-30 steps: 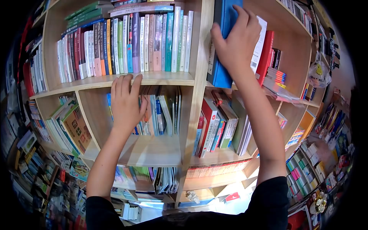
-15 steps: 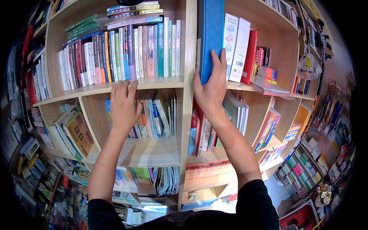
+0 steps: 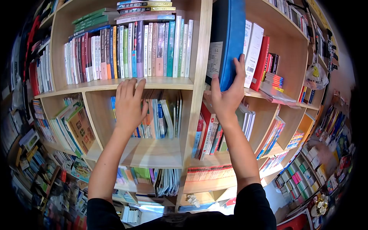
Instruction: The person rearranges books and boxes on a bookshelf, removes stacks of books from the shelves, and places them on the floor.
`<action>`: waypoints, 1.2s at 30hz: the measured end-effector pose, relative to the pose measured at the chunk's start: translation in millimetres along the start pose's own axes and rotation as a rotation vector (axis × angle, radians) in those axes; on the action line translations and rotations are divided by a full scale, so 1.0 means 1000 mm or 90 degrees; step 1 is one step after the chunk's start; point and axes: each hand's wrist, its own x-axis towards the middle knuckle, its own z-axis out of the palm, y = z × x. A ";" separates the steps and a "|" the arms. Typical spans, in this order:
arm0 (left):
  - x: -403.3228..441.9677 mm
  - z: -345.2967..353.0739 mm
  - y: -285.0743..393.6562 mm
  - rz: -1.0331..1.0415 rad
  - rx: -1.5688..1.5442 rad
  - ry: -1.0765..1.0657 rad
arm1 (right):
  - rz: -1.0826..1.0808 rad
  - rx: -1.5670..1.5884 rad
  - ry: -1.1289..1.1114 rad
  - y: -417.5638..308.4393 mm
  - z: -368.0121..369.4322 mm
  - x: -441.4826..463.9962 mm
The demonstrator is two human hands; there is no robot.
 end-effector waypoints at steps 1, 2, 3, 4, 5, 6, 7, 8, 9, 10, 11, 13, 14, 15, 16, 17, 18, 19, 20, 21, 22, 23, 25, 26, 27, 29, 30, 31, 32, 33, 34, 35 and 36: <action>0.000 0.001 0.000 -0.004 -0.001 -0.002 | 0.000 0.000 -0.004 0.002 -0.001 0.000; -0.001 0.001 -0.001 0.000 0.001 0.005 | -0.007 0.000 0.002 0.004 -0.001 0.000; -0.001 0.002 -0.001 0.004 0.004 0.011 | -0.014 0.000 0.007 0.006 -0.001 0.000; 0.000 0.002 -0.002 -0.003 0.003 0.010 | -0.007 0.004 0.004 0.008 -0.002 -0.001; 0.000 0.003 -0.003 0.001 0.001 0.012 | 0.012 0.013 -0.002 0.008 -0.002 -0.002; -0.001 0.003 -0.003 0.005 -0.001 0.013 | 0.008 0.013 -0.002 0.009 -0.002 -0.002; -0.001 0.004 -0.003 -0.001 -0.003 0.010 | 0.005 0.012 -0.001 0.009 -0.002 -0.002; -0.001 0.005 -0.004 -0.003 -0.002 0.014 | 0.005 0.012 -0.007 0.010 -0.002 -0.002; -0.001 0.007 -0.004 -0.003 -0.003 0.018 | -0.008 -0.003 -0.004 0.011 -0.001 -0.002; -0.002 0.010 -0.005 -0.006 -0.006 0.016 | -0.022 -0.019 -0.001 0.013 -0.001 -0.002; -0.003 0.013 -0.007 -0.007 -0.003 0.022 | -0.022 -0.020 -0.006 0.014 0.000 -0.003; -0.005 0.018 -0.009 -0.011 -0.002 0.025 | -0.035 -0.033 0.001 0.015 0.002 -0.004; -0.005 0.021 -0.011 -0.010 0.004 0.037 | -0.033 -0.028 0.000 0.016 0.002 -0.004; -0.005 0.023 -0.012 -0.007 0.009 0.049 | -0.033 -0.031 -0.003 0.016 0.003 -0.004; -0.006 0.025 -0.013 -0.008 0.005 0.048 | -0.050 -0.046 0.001 0.016 0.003 -0.003; -0.006 0.027 -0.015 -0.003 0.008 0.056 | -0.068 -0.062 0.006 0.017 0.003 -0.003; -0.006 0.028 -0.016 0.001 0.011 0.064 | -0.068 -0.067 0.004 0.017 0.002 -0.003; -0.006 0.030 -0.017 0.002 0.005 0.065 | -0.067 -0.072 0.003 0.016 0.002 -0.003; -0.007 0.032 -0.017 0.001 0.013 0.071 | -0.066 -0.077 0.002 0.016 0.002 -0.003; -0.007 0.034 -0.018 0.001 0.021 0.078 | -0.066 -0.084 0.001 0.017 0.002 -0.003; -0.007 0.036 -0.019 0.005 0.027 0.086 | -0.068 -0.080 0.000 0.018 0.002 -0.003; -0.007 0.037 -0.019 0.008 0.022 0.087 | -0.071 -0.076 0.000 0.019 0.002 -0.003; -0.007 0.037 -0.019 0.004 0.018 0.089 | -0.070 -0.080 0.000 0.020 0.002 -0.004; -0.007 0.037 -0.019 0.006 0.014 0.089 | -0.080 -0.082 0.004 0.021 0.002 -0.004; -0.007 0.037 -0.019 0.008 0.015 0.091 | -0.090 -0.082 0.008 0.022 0.003 -0.004; -0.008 0.037 -0.020 0.009 0.015 0.094 | -0.096 -0.080 0.009 0.022 0.003 -0.004; -0.008 0.037 -0.020 0.011 0.016 0.090 | -0.092 -0.083 0.012 0.022 0.003 -0.004; -0.008 0.037 -0.021 0.012 0.018 0.087 | -0.089 -0.084 0.014 0.021 0.004 -0.003; -0.008 0.036 -0.021 0.010 0.019 0.088 | -0.091 -0.083 0.013 0.021 0.005 -0.003; -0.007 0.036 -0.021 0.012 0.019 0.099 | -0.087 -0.084 0.016 0.020 0.005 -0.004; -0.006 0.036 -0.020 0.015 0.019 0.109 | -0.082 -0.085 0.020 0.020 0.005 -0.004; -0.006 0.036 -0.020 0.014 0.020 0.110 | -0.083 -0.084 0.019 0.020 0.005 -0.004; -0.006 0.035 -0.020 0.014 0.020 0.108 | -0.082 -0.084 0.019 0.020 0.005 -0.004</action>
